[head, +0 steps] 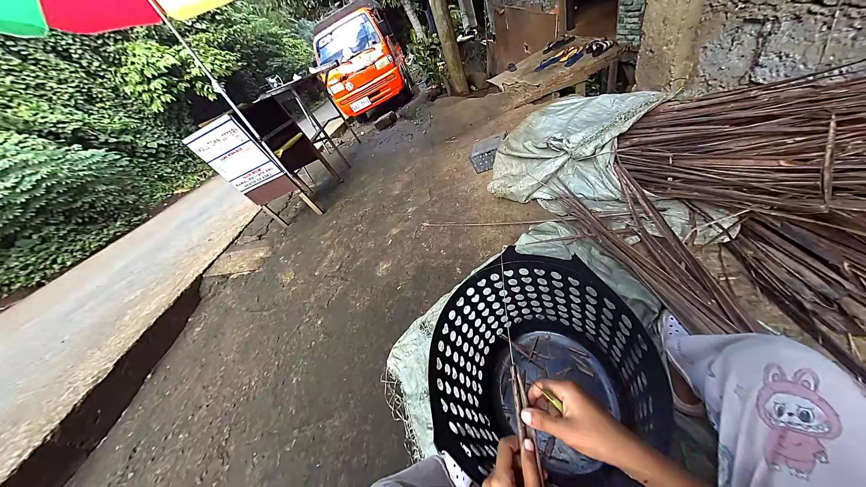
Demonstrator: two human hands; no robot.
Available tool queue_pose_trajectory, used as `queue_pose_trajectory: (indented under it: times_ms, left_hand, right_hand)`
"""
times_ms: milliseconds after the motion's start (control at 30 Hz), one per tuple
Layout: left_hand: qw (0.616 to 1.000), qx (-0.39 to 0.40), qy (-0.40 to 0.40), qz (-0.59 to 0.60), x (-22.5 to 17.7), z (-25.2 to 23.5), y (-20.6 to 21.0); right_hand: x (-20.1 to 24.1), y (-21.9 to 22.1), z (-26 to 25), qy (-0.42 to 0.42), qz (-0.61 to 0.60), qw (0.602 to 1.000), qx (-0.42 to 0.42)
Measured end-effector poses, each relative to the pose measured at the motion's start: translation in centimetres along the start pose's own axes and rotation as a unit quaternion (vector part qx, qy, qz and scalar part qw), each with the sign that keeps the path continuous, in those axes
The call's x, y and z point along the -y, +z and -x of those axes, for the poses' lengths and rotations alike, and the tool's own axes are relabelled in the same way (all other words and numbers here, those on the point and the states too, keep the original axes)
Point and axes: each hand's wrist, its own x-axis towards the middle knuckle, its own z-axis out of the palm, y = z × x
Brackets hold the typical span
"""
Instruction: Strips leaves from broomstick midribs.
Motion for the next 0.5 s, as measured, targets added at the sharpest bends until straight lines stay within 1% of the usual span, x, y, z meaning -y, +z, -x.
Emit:
queue_pose_trajectory:
  times_ms: [33,67,100,133,200,267,300,333,367,433,500]
  left_hand:
    - [1.0,-0.005,0.0,0.009,0.1,-0.1,0.0]
    - [0.999,-0.007,-0.013,0.047,0.1,-0.2,0.0]
    - [0.992,-0.001,-0.044,0.116,0.0,-0.3,0.0]
    - [0.975,0.011,-0.088,0.203,-0.2,-0.4,-0.1]
    - [0.917,0.05,-0.175,0.355,-0.6,-0.8,-0.7]
    - [0.868,0.094,-0.211,0.44,-0.1,-1.2,-1.1]
    - [0.854,0.11,-0.214,0.462,0.2,-1.3,-1.3]
    - [0.847,0.12,-0.212,0.472,0.4,-1.3,-1.4]
    - [0.85,0.123,-0.206,0.468,0.4,-1.3,-1.4]
    - [0.878,0.1,-0.192,0.427,-0.1,-1.1,-1.3]
    - [0.899,0.076,-0.174,0.394,-0.4,-0.9,-1.1]
  right_hand:
    - [0.1,-0.1,-0.1,0.006,0.007,1.0,0.002]
    - [0.2,-0.3,-0.2,0.013,0.009,1.0,0.006]
    - [0.3,-0.4,-0.2,0.014,0.009,1.0,0.008]
    - [0.3,-0.6,-0.3,0.009,0.006,1.0,0.007]
    - [0.3,-0.6,-0.3,-0.002,-0.007,1.0,-0.001]
    - [0.3,-0.6,-0.3,-0.009,-0.013,1.0,-0.01]
    - [0.2,-0.5,-0.3,-0.017,-0.013,1.0,-0.018]
    - [0.2,-0.5,-0.3,-0.024,-0.011,0.999,-0.023]
    - [0.2,-0.5,-0.2,-0.026,-0.01,0.999,-0.025]
    - [0.6,-0.4,0.0,-0.018,-0.024,0.999,-0.029]
    - [1.2,-0.3,0.3,0.018,-0.074,0.997,-0.032]
